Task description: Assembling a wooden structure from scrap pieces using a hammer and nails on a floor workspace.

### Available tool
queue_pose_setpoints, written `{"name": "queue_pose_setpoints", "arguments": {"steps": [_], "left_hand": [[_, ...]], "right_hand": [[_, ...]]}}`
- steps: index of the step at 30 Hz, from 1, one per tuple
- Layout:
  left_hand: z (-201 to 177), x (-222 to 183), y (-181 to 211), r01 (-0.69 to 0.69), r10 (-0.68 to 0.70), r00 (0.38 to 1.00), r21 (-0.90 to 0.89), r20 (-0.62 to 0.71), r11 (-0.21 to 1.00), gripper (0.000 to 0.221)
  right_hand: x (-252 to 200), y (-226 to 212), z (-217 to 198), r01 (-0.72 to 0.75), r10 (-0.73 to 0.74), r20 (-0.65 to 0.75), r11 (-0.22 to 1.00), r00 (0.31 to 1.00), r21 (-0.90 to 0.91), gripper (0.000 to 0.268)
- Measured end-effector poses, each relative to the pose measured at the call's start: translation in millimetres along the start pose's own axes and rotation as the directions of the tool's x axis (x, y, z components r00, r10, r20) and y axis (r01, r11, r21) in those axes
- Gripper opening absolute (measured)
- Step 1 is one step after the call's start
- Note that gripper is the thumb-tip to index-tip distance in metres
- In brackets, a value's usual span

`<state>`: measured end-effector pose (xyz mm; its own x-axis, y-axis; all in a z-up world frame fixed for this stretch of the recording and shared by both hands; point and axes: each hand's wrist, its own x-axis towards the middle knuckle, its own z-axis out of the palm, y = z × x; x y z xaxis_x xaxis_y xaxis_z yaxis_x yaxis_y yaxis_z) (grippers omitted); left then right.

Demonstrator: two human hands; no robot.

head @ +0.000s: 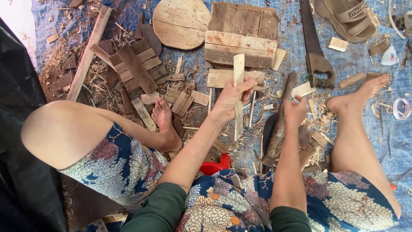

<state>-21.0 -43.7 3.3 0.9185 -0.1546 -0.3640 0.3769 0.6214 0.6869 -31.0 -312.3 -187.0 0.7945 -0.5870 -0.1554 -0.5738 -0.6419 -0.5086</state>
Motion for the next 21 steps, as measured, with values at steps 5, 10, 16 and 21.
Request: {"name": "queue_pose_setpoints", "arguments": {"steps": [5, 10, 16, 21], "left_hand": [[-2, 8, -18, 0.088, -0.085, 0.996, 0.137, -0.025, 0.987, 0.013], [-3, 7, -31, 0.115, -0.101, 0.990, 0.143, -0.100, 0.983, 0.010], [-10, 19, -42, 0.175, -0.166, 0.980, 0.082, -0.112, 0.981, 0.018], [-18, 27, -16, 0.099, -0.111, 0.987, -0.104, -0.115, 0.990, 0.037]], "right_hand": [[-57, -151, -110, -0.319, -0.438, 0.501, 0.426, 0.746, 0.847, 0.045], [-76, -151, -75, -0.234, -0.450, 0.428, 0.425, 0.784, 0.875, 0.025], [-46, -130, -39, -0.211, -0.278, 0.364, 0.457, 0.889, 0.864, 0.020], [17, -66, 3, -0.363, 0.095, 0.361, 0.458, 0.928, 0.811, 0.035]]}}
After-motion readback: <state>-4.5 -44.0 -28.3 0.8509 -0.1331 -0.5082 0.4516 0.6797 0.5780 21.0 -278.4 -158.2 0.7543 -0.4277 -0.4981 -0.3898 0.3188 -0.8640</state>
